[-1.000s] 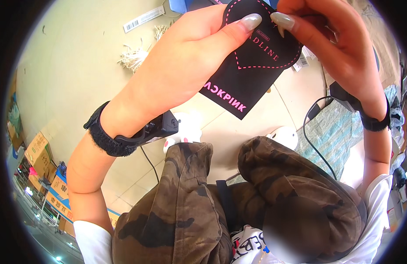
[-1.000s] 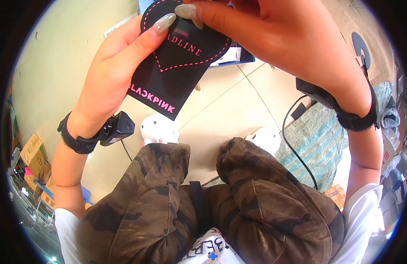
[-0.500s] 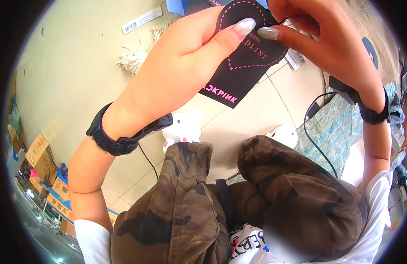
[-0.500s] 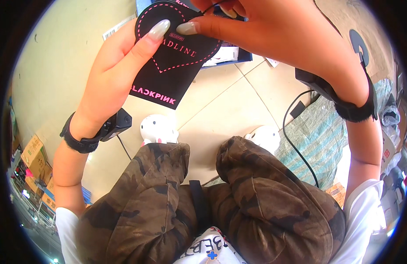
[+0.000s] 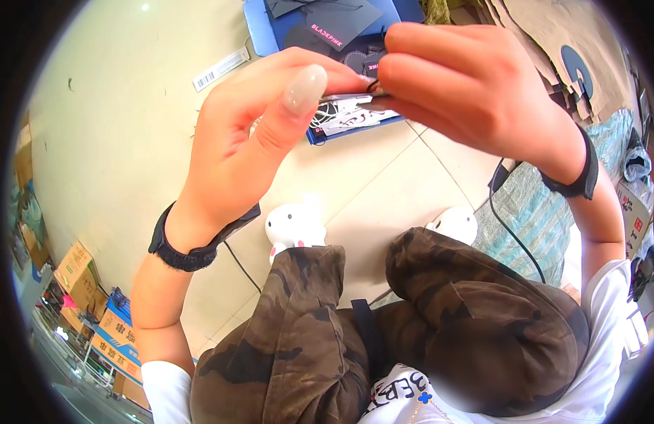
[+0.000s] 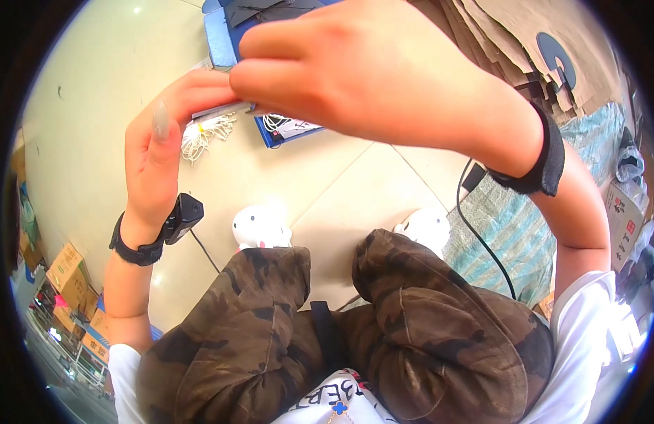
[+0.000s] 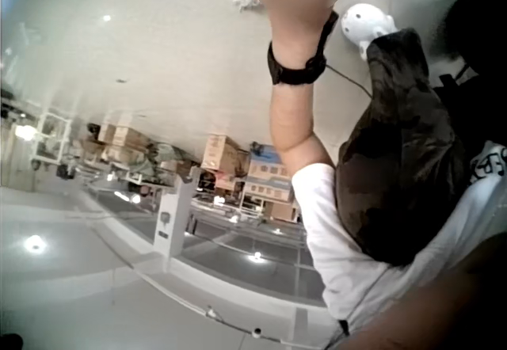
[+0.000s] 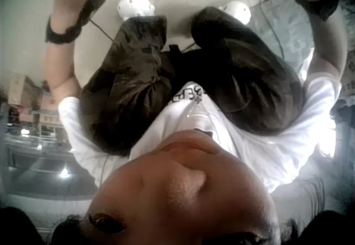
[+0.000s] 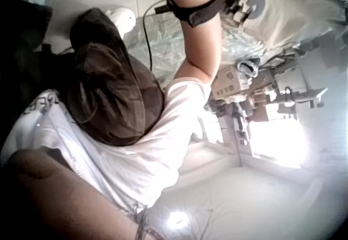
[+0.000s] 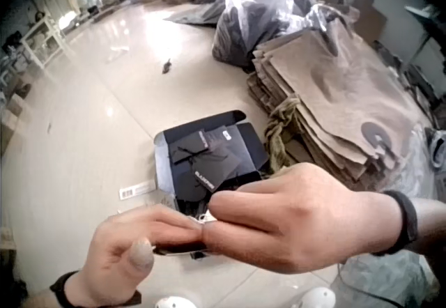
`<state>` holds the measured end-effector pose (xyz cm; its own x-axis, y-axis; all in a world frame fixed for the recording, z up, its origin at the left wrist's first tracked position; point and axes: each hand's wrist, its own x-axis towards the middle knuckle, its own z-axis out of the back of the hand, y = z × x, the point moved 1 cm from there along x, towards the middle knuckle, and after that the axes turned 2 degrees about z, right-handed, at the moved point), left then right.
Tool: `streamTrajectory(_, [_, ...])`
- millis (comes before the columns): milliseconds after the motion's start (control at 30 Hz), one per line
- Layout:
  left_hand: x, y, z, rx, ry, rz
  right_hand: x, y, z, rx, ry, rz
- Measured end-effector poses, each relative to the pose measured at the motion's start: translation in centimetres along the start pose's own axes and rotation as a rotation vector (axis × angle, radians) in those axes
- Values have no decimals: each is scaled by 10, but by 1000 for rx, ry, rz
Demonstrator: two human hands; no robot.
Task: Assembling merchandise by threading strings through heart-shaped tags and attaching plastic components.
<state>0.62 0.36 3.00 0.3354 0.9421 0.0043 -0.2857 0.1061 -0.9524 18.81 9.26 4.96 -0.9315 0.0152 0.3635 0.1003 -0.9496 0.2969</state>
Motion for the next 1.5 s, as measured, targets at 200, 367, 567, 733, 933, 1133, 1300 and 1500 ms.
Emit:
streamTrajectory(200, [2, -9, -6, 102, -29, 3, -5, 5, -6, -59, -21, -42])
streamTrajectory(367, [4, -15, -15, 281, -113, -28, -2, 14, -5, -89, 72, -197])
streamTrajectory(567, [3, -12, -17, 273, -106, 89, 4, 22, -9, -37, 87, -323])
streamTrajectory(733, [9, -17, -18, 251, -231, 8, 4, 18, 2, -8, 118, -402])
streamTrajectory(933, [-7, -5, -23, 175, -359, 245, 0, 10, -24, 213, 42, -420])
streamTrajectory(1133, [15, -11, -32, 13, -300, 275, -15, 0, -27, 231, -3, -504])
streamTrajectory(1300, [12, 4, -27, -207, -367, 461, -13, 2, -34, 173, 34, -482])
streamTrajectory(1500, [14, 20, -26, -234, -373, 540, -14, 2, -52, 35, 10, -345])
